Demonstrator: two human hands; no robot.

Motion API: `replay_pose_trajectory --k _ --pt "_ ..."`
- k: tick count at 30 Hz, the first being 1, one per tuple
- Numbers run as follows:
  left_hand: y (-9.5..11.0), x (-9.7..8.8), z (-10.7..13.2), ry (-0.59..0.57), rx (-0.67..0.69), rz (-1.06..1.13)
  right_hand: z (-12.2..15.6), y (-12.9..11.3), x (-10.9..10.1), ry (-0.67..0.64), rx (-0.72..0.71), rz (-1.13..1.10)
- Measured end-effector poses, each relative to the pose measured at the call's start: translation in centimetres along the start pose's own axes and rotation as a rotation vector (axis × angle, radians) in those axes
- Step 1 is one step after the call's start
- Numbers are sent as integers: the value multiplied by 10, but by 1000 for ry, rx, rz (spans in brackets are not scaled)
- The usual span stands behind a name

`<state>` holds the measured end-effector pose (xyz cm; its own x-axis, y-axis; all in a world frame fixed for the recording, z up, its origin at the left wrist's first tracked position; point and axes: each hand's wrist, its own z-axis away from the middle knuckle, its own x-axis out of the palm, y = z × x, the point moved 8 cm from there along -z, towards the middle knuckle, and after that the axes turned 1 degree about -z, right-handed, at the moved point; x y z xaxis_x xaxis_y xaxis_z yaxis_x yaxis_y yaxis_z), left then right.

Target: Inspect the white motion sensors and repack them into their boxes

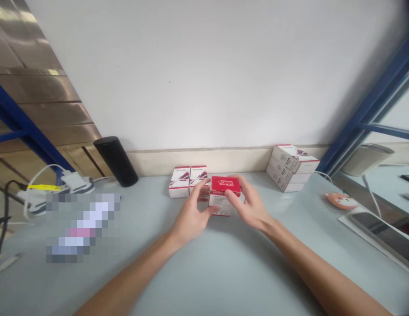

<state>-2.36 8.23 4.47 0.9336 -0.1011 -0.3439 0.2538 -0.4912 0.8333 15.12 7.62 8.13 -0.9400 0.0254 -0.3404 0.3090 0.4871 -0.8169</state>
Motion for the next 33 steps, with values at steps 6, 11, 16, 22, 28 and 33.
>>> replay_pose_trajectory --k 6,11,16,22,28,33 --pt "5 4 4 -21 4 -87 -3 -7 -13 11 -60 116" --pt "3 8 7 -56 5 -193 -6 1 -26 59 -5 60" --pt "21 9 12 -102 278 -363 -5 19 -39 237 242 -117" --pt "68 4 23 1 722 -677 0 21 -2 -31 451 -340" --pt "86 20 35 -125 905 -788 -4 2 -1 -52 294 -312" --pt "86 11 26 4 799 -686 -2 -38 -29 103 -198 -52"
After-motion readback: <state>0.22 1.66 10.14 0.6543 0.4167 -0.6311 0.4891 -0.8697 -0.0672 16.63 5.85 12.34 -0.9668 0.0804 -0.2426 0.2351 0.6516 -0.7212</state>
